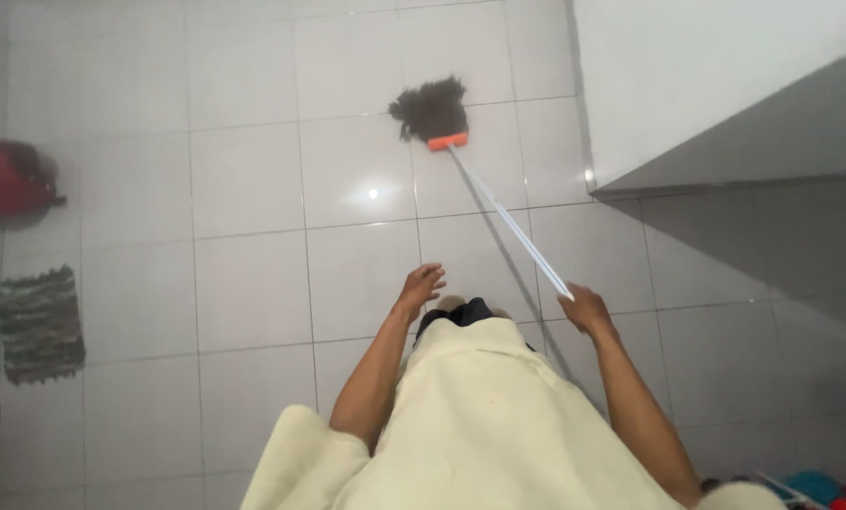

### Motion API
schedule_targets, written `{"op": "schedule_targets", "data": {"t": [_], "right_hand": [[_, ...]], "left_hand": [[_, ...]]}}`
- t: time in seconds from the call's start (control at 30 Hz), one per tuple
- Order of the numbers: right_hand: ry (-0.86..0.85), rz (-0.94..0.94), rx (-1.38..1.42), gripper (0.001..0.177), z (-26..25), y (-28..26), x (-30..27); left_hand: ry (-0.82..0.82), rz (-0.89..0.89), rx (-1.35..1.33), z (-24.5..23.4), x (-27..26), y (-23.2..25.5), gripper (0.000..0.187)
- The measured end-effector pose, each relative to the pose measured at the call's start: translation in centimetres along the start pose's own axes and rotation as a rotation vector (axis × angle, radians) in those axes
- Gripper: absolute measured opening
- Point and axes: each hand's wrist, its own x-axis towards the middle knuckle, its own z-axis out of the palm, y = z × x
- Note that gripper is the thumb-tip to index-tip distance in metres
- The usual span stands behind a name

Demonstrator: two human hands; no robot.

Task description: The person cleans the tiled floor using a mop, moving it across the surface and around furniture, rugs, and a toy shelf.

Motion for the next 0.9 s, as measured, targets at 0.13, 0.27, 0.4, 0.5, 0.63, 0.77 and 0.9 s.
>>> {"op": "schedule_targets", "data": {"t": [0.13,0.27,0.4,0.5,0.63,0.77,0.9], "right_hand": [[-0.004,0.159,0.097,0.035,-1.7,3.3,-9.3],[-0.207,0.449,0.275,0.032,-5.4,4.6,-18.4],[-0.288,0.433,0.313,0.037,-7.7,5.7,-24.1],[-0.237,0.433,0.171,0.038,-8.1,5.2,-25.7],[-0.148,0.383,0.186,0.040,-8.9,6.6,-28.3],[-0.041,0.368,0.334,0.042,-9.1,8.3,-30.0],[-0.059,0.332,0.254,0.034,-3.1,6.1,-22.2]], "left_hand": [[-0.068,0.035,0.033,1.4,2.1,3.5,0.051],[-0.122,0.055,0.069,2.8,3.3,5.9,0.051],[-0.160,0.069,0.075,3.8,3.3,6.6,0.050],[-0.168,0.051,0.072,4.2,3.0,6.3,0.051],[-0.173,0.003,0.086,3.9,2.7,4.9,0.052],[-0.192,-0.005,0.054,2.1,2.9,3.9,0.051],[-0.140,-0.045,0.086,1.2,2.9,4.1,0.052]]}}
